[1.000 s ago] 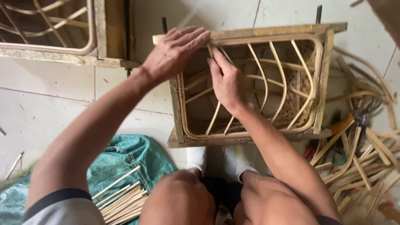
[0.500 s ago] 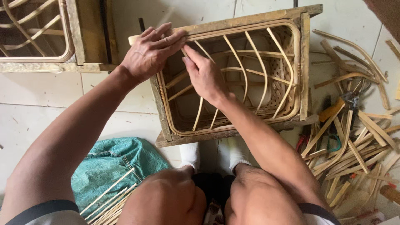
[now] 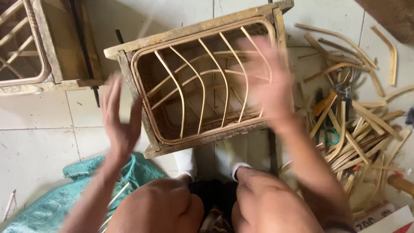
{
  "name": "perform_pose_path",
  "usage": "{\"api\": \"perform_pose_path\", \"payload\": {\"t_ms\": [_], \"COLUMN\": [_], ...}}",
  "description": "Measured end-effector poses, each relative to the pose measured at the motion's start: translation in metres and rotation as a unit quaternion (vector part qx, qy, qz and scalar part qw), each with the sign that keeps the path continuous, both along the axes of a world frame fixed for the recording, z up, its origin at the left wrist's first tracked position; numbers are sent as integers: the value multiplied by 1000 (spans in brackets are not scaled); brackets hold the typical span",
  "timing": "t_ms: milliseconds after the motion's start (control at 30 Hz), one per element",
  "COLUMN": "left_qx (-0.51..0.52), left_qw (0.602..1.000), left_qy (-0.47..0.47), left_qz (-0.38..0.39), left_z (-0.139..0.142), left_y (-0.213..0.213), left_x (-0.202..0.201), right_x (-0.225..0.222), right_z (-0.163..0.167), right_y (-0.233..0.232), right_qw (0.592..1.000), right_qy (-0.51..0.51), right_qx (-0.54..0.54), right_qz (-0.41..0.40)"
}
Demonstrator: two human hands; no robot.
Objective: The person assembles a rectangular basket frame by inserting curved bamboo strips into a wooden mold. They use a hammer to tap the strips into place, pliers to trim excess material, and a glue bottle to secure the joints. The person works methodically around the frame, adding multiple strips and securing them.
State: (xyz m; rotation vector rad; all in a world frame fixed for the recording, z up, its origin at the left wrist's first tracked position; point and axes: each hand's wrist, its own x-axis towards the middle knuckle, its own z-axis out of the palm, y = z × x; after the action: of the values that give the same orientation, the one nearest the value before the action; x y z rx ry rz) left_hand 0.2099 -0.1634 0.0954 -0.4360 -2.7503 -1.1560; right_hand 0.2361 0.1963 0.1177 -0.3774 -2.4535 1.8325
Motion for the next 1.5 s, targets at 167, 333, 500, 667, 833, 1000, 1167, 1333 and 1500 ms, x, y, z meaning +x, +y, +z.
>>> {"api": "perform_pose_path", "payload": {"t_ms": [167,333,500,667,833,1000,1167,1333,1500], "left_qx": [8,73,53,70,179,173,72,1,-18], "left_qw": [909,912,913,903,868,858,896,921,963], "left_qy": [-398,-378,-386,-420,-461,-474,-438,-387,-262], "left_qz": [120,145,121,57,45,92,17,-41,-56], "left_z": [-18,-19,-29,-41,-41,-57,-53,-52,-77], "left_y": [2,6,-1,-15,-30,-36,-48,-52,-50], "left_x": [76,70,32,-34,-61,-49,-45,-55,-79], "right_x": [46,81,83,91,108,121,131,132,139], "right_z": [-33,-63,-52,-51,-56,-69,-72,-56,-47], "right_y": [111,100,94,86,77,77,88,80,49], "right_qw": [963,950,954,965,975,989,995,996,990], "right_qy": [-91,-177,-172,-173,-172,-132,-80,-74,-118], "right_qx": [253,258,246,197,141,27,55,19,-68], "right_qz": [10,7,0,-14,-20,-64,-29,-33,-28]}}
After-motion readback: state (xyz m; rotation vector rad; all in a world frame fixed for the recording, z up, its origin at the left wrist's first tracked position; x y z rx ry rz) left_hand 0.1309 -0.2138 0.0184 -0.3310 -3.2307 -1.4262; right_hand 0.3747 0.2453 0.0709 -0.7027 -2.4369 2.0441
